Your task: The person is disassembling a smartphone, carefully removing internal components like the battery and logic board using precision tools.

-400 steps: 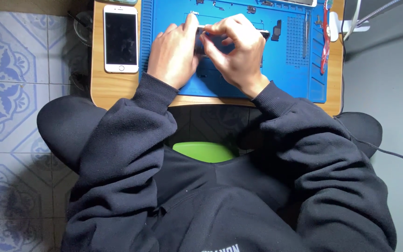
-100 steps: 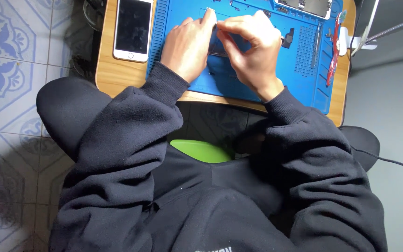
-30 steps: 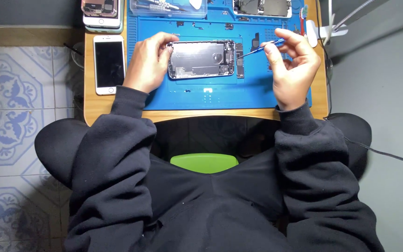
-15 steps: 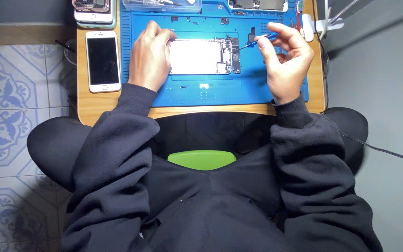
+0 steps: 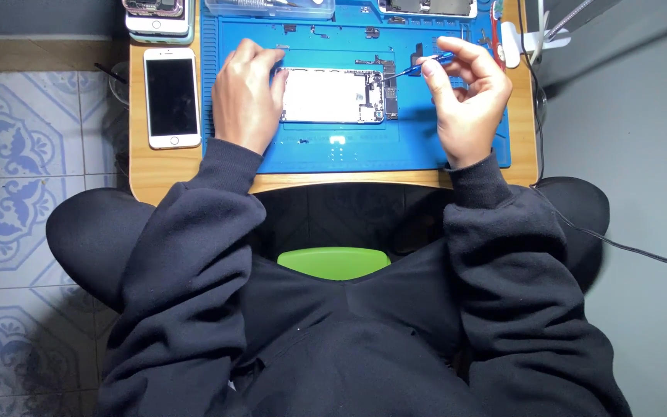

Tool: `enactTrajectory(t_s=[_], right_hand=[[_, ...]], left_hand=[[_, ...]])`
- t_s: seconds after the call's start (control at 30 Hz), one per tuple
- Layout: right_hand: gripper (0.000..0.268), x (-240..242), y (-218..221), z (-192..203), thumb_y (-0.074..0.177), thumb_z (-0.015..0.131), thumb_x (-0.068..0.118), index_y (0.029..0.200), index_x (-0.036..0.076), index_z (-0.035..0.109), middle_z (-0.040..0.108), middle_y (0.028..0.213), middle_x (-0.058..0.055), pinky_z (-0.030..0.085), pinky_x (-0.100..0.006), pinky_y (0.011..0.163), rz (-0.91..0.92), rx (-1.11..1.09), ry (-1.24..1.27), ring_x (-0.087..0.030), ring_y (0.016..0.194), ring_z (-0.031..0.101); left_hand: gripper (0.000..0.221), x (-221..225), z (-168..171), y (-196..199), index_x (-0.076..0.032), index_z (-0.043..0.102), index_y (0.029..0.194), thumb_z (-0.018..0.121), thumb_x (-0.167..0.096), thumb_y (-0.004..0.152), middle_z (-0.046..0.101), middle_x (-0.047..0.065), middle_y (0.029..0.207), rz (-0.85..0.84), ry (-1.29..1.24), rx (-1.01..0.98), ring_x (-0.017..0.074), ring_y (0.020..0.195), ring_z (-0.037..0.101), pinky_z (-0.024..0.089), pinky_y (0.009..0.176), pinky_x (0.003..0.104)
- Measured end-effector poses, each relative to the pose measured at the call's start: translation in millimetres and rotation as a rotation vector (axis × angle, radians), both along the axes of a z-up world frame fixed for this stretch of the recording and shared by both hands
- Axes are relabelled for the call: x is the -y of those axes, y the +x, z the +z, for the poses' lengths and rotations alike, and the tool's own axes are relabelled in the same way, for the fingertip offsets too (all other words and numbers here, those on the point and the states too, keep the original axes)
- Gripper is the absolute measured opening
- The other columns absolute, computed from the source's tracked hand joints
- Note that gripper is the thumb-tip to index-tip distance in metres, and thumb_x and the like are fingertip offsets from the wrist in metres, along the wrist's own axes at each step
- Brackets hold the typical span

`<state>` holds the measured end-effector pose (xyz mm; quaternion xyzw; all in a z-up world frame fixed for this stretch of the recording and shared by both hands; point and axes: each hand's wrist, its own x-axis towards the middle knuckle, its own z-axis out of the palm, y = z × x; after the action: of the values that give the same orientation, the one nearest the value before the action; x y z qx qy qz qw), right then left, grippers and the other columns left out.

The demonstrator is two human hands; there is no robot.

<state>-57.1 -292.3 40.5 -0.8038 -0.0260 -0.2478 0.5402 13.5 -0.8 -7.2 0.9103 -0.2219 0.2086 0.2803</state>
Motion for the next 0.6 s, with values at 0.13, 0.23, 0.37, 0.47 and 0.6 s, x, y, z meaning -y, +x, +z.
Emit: enactTrajectory(t_s=[0.13, 0.23, 0.37, 0.47, 0.6], right_hand=[[0.022, -4, -1, 0, 0.106, 0.077, 0.01, 0.125, 0.004, 0.067, 0.08, 0.11, -0.015, 0.049, -0.021, 0.058, 0.049, -0.001, 0.059, -0.01, 0.089, 0.07], [0.021, -11, -5, 0, 0.105, 0.075, 0.008, 0.124, 0.004, 0.066, 0.078, 0.107, -0.014, 0.057, -0.024, 0.061, 0.1, -0.039, 0.162, -0.013, 0.088, 0.071], [0.024, -20, -10, 1, 0.101, 0.077, 0.011, 0.122, 0.005, 0.068, 0.078, 0.103, -0.011, 0.058, -0.023, 0.062, 0.124, -0.117, 0.214, -0.011, 0.086, 0.07], [0.025, -20, -10, -1, 0.101, 0.078, 0.011, 0.123, 0.004, 0.068, 0.077, 0.102, -0.01, 0.058, -0.022, 0.063, 0.138, -0.133, 0.219, -0.01, 0.086, 0.07], [0.025, -20, -9, -4, 0.101, 0.078, 0.011, 0.123, 0.003, 0.069, 0.075, 0.101, -0.009, 0.059, -0.023, 0.063, 0.138, -0.127, 0.197, -0.011, 0.087, 0.07]], left_hand=[[0.012, 7, 30, -17, -0.003, 0.079, 0.108, 0.08, -0.008, 0.097, 0.066, 0.011, 0.1, -0.011, -0.052, 0.025, 0.03, 0.089, 0.063, 0.053, 0.07, 0.043], [0.005, 18, 42, -28, -0.004, 0.079, 0.1, 0.076, -0.008, 0.099, 0.069, 0.009, 0.092, -0.176, -0.238, -0.07, 0.022, 0.075, 0.06, 0.049, 0.065, 0.037], [0.01, 32, 54, -43, -0.008, 0.082, 0.102, 0.083, -0.016, 0.096, 0.082, 0.002, 0.097, -0.333, -0.426, -0.245, 0.0091, 0.059, 0.055, 0.052, 0.059, 0.027], [0.013, 37, 61, -51, -0.01, 0.084, 0.101, 0.085, -0.02, 0.093, 0.083, 0.002, 0.1, -0.325, -0.482, -0.356, 0.0075, 0.061, 0.059, 0.055, 0.062, 0.025], [0.012, 40, 57, -55, -0.013, 0.084, 0.098, 0.085, -0.024, 0.093, 0.08, -0.002, 0.078, -0.298, -0.467, -0.323, 0.0053, 0.059, 0.059, 0.052, 0.065, 0.027]])
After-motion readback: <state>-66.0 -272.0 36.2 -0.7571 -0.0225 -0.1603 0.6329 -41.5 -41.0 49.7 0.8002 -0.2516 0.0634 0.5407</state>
